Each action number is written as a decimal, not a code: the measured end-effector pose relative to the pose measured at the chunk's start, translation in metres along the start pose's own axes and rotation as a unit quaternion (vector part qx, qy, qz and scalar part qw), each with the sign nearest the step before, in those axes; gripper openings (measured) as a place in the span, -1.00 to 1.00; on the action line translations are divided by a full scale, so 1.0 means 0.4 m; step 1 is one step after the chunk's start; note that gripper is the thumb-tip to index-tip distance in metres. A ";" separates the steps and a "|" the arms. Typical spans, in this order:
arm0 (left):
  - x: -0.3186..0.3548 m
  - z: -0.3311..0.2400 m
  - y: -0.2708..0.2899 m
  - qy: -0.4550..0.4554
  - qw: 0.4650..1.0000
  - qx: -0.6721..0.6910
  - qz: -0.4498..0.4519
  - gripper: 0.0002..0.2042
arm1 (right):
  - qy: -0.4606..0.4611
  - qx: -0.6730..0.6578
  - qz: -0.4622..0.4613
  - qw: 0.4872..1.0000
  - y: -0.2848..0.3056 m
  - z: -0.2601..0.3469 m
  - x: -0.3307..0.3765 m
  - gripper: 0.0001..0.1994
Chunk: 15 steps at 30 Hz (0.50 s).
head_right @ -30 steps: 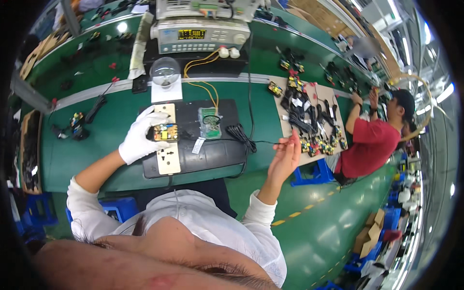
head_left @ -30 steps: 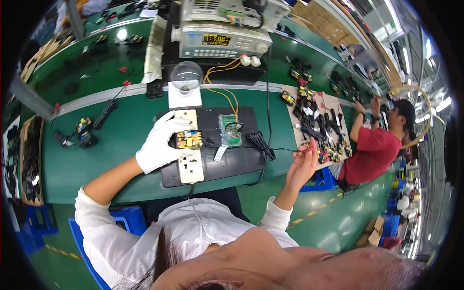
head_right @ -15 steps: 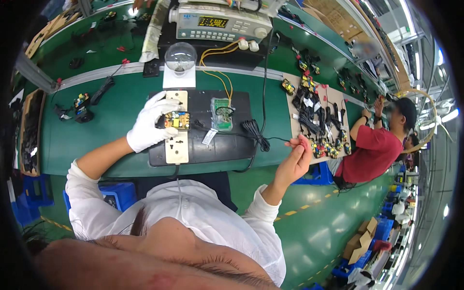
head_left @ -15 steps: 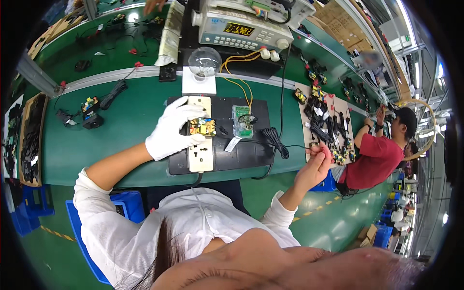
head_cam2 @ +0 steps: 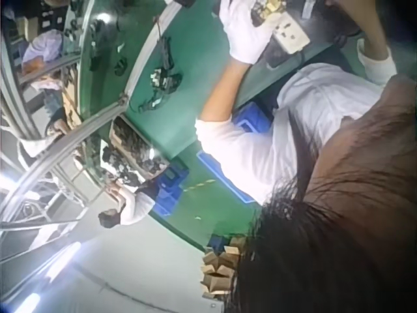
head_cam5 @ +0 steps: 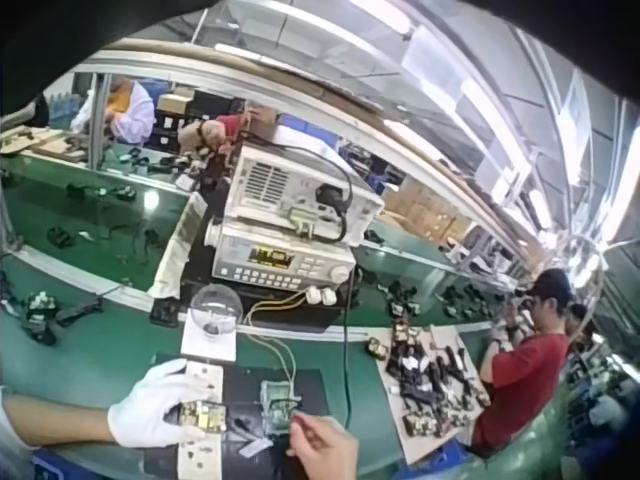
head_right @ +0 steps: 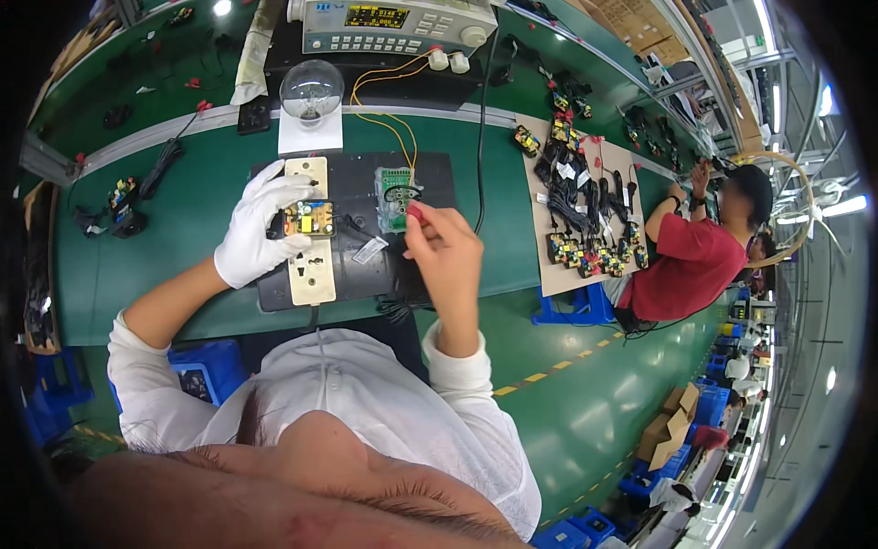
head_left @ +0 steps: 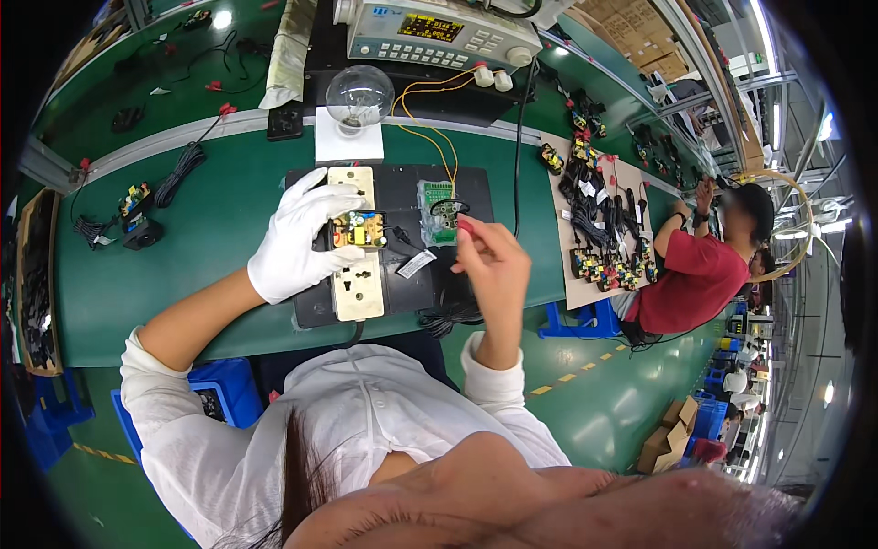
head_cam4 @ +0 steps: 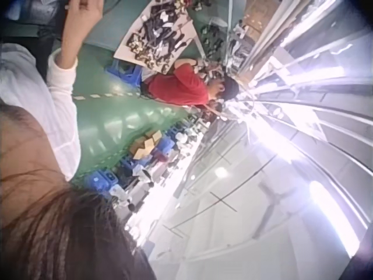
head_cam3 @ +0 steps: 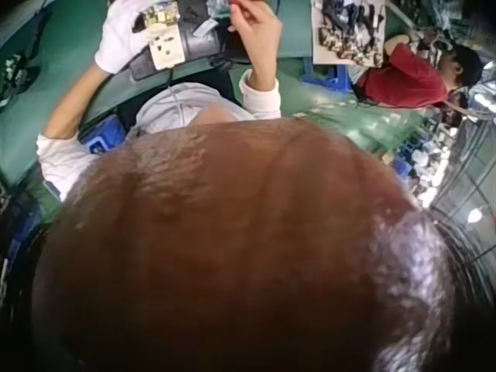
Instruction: The person tests electronic circuit boards by placing each board onto a power strip and test fixture, connecting a test lead to the fixture by hand, and setting the tested boards aside on the workbench.
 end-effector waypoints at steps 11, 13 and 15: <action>0.005 0.011 -0.008 0.008 1.000 0.009 0.017 -0.44 | 0.100 0.232 -0.065 0.965 -0.050 0.012 0.009 -0.82; 0.006 0.012 -0.007 0.008 1.000 0.009 0.017 -0.44 | 0.124 0.267 -0.072 0.953 -0.056 0.025 0.019 -0.81; 0.006 0.012 -0.006 0.010 1.000 0.003 0.014 -0.44 | 0.138 0.291 -0.078 0.944 -0.061 0.035 0.026 -0.81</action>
Point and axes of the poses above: each hand's wrist, its own x-axis away from the middle knuckle, its own y-axis out of the back of the hand, z = x × y, the point moved 10 cm from there along -x, towards the middle knuckle, and after that the axes turned 5 degrees about -z, right-handed, at the moved point
